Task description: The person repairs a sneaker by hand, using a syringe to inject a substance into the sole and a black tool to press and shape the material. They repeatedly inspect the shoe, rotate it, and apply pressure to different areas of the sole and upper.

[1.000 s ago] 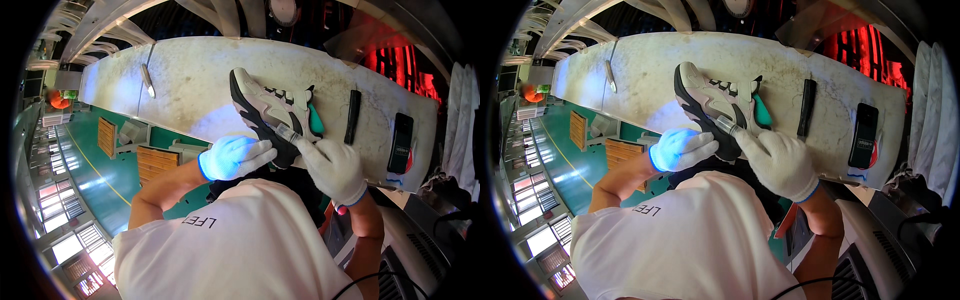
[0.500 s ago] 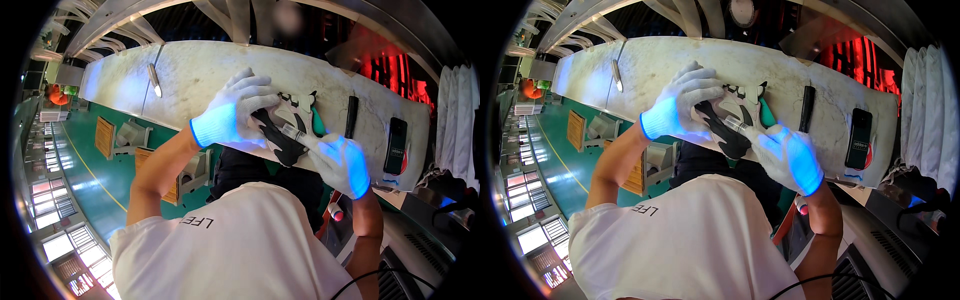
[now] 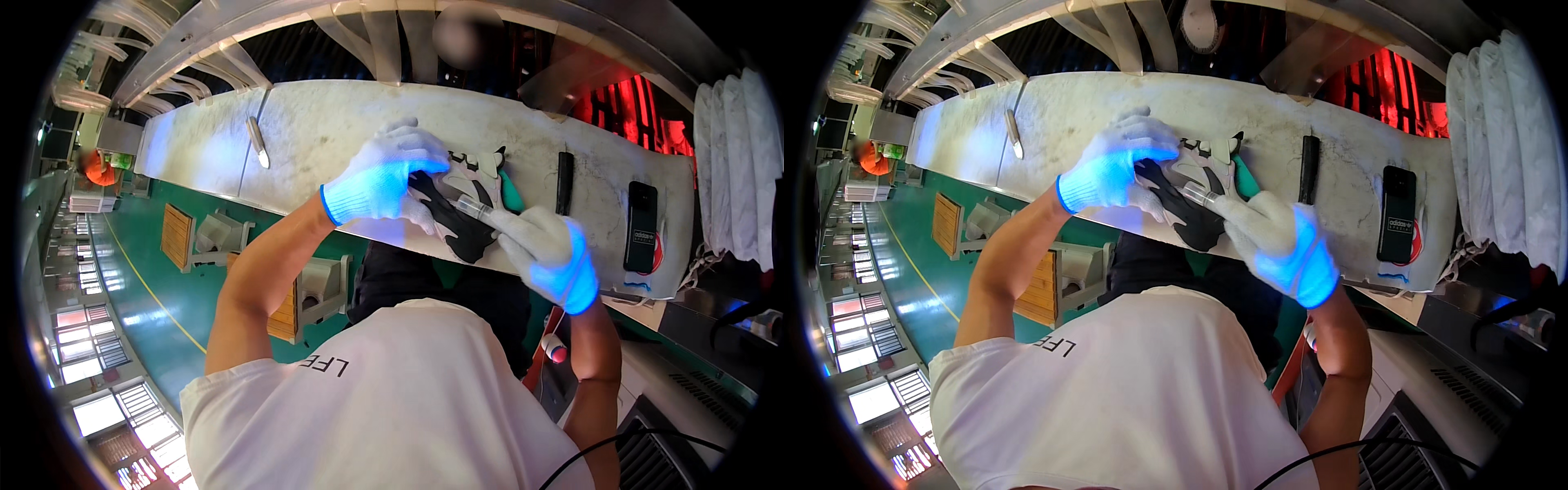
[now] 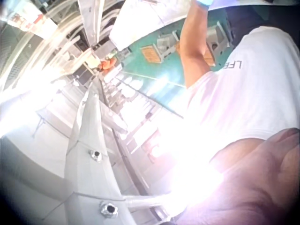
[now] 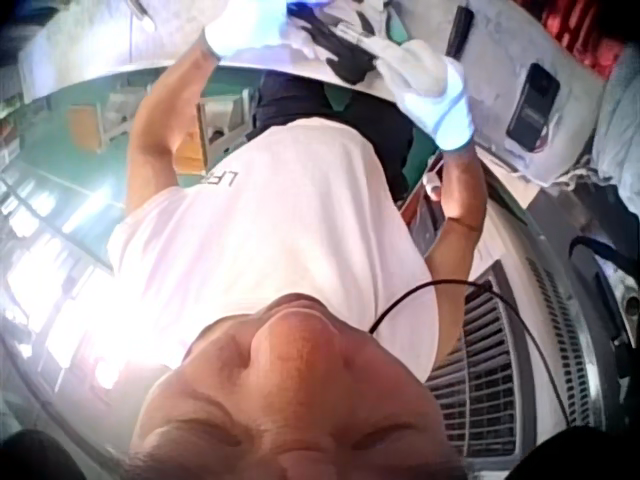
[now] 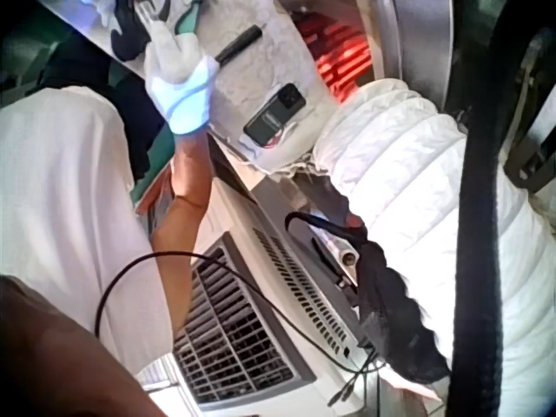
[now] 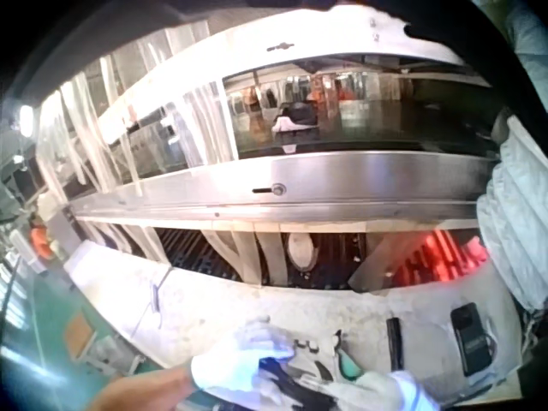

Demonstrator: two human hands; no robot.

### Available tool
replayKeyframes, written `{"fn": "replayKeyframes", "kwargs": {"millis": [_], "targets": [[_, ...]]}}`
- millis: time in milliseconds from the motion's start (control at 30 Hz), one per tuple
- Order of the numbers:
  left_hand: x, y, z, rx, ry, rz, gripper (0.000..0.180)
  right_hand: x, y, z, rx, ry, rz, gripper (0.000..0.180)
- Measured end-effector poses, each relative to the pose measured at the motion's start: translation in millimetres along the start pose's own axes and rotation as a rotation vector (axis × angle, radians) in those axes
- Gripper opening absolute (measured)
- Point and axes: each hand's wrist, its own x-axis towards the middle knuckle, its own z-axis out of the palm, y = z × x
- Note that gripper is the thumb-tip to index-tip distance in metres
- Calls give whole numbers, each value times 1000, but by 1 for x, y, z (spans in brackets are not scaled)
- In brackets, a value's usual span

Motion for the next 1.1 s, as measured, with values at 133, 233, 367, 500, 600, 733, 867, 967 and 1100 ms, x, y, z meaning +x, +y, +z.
{"fn": "replayKeyframes", "kwargs": {"millis": [133, 233, 367, 500, 600, 733, 867, 967, 1100], "targets": [[-4, 5, 7, -31, 13, -74, 86, -16, -8, 35, 177, 204, 131, 35], [-6, 3, 12, 45, 66, -45, 87, -36, -15, 64, 372, 464, 369, 28], [-15, 15, 14, 172, 121, -50, 89, -51, -2, 79, 810, 845, 715, 38], [-15, 26, 17, 163, 171, -74, 91, -78, 18, 66, 818, 907, 736, 43], [-20, 28, 18, 209, 197, -60, 90, -91, 10, 51, 797, 941, 816, 46], [-22, 23, 21, 235, 197, -61, 90, -121, 6, 48, 812, 999, 877, 45], [-21, 22, 20, 169, 168, -63, 89, -137, -7, 39, 670, 1007, 917, 43], [-20, 16, 24, 131, 218, -25, 83, -161, 20, 32, 114, 883, 779, 47], [-21, 42, 27, 275, 230, -172, 82, -143, 30, -20, -255, 856, 826, 43]]}}
